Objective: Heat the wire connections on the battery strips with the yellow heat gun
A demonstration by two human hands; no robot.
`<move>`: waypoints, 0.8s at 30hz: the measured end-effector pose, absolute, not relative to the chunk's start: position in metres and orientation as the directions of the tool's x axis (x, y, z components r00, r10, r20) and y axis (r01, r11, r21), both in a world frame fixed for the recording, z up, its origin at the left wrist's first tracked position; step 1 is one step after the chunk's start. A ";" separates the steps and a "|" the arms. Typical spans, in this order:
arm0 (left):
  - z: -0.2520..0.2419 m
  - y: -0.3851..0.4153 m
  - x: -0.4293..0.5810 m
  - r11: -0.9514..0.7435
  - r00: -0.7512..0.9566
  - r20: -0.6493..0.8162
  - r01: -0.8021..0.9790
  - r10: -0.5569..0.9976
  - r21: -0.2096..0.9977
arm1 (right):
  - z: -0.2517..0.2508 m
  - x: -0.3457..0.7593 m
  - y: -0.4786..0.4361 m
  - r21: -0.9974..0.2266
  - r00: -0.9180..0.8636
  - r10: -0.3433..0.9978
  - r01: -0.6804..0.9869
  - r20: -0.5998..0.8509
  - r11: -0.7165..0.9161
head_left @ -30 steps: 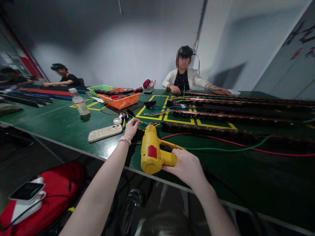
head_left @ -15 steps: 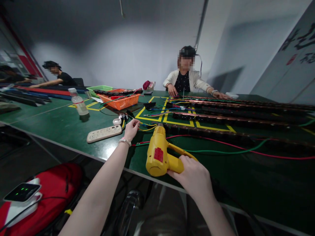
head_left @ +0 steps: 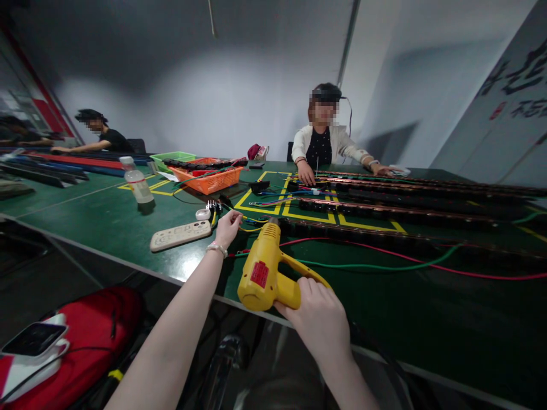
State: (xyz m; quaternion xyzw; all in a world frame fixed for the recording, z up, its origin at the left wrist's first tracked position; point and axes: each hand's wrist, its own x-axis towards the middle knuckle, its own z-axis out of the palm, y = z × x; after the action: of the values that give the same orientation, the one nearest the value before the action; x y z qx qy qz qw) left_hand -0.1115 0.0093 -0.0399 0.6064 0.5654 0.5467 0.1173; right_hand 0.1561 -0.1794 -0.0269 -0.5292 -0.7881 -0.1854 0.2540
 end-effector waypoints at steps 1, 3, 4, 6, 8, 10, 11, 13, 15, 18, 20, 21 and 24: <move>-0.040 0.009 -0.111 -0.331 -0.235 0.529 0.560 0.815 0.760 | -0.027 0.152 -0.179 0.015 -0.306 0.744 0.929 0.594 0.370; -0.039 0.008 -0.111 -0.330 -0.232 0.526 0.560 0.818 0.760 | -0.027 0.143 -0.179 -0.010 -0.286 0.751 0.932 0.595 0.363; -0.039 0.008 -0.111 -0.330 -0.231 0.526 0.560 0.818 0.760 | -0.027 0.139 -0.178 -0.023 -0.276 0.754 0.933 0.597 0.360; -0.039 0.009 -0.112 -0.328 -0.233 0.526 0.562 0.818 0.759 | -0.026 0.131 -0.178 -0.048 -0.268 0.762 0.930 0.590 0.364; -0.038 0.009 -0.112 -0.322 -0.235 0.527 0.571 0.817 0.755 | -0.025 0.123 -0.177 -0.068 -0.271 0.772 0.925 0.575 0.374; -0.036 0.009 -0.112 -0.326 -0.231 0.531 0.574 0.815 0.751 | -0.025 0.116 -0.176 -0.082 -0.280 0.776 0.917 0.564 0.390; -0.035 0.007 -0.111 -0.328 -0.230 0.526 0.564 0.819 0.758 | -0.024 0.112 -0.176 -0.088 -0.284 0.776 0.913 0.564 0.398; -0.033 0.004 -0.111 -0.326 -0.236 0.506 0.529 0.830 0.783 | -0.024 0.105 -0.174 -0.096 -0.291 0.770 0.906 0.567 0.413; -0.032 -0.001 -0.109 -0.317 -0.250 0.481 0.492 0.841 0.811 | -0.022 0.100 -0.173 -0.100 -0.302 0.768 0.899 0.565 0.427; -0.031 -0.007 -0.107 -0.314 -0.262 0.471 0.472 0.842 0.824 | -0.019 0.096 -0.172 -0.104 -0.317 0.771 0.892 0.553 0.441; -0.031 -0.010 -0.106 -0.310 -0.267 0.464 0.462 0.845 0.831 | -0.018 0.096 -0.171 -0.109 -0.316 0.774 0.891 0.549 0.441; -0.032 -0.012 -0.105 -0.309 -0.270 0.460 0.456 0.846 0.835 | -0.018 0.096 -0.171 -0.110 -0.317 0.774 0.890 0.549 0.443; -0.034 -0.017 -0.104 -0.307 -0.281 0.454 0.440 0.845 0.844 | -0.019 0.097 -0.170 -0.105 -0.328 0.762 0.883 0.558 0.457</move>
State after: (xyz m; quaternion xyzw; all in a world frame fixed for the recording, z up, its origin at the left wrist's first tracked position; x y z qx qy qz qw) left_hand -0.1036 -0.0172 -0.0336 0.5727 0.5612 0.5706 0.1776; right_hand 0.0968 -0.1704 -0.0189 -0.5094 -0.8076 -0.1096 0.2763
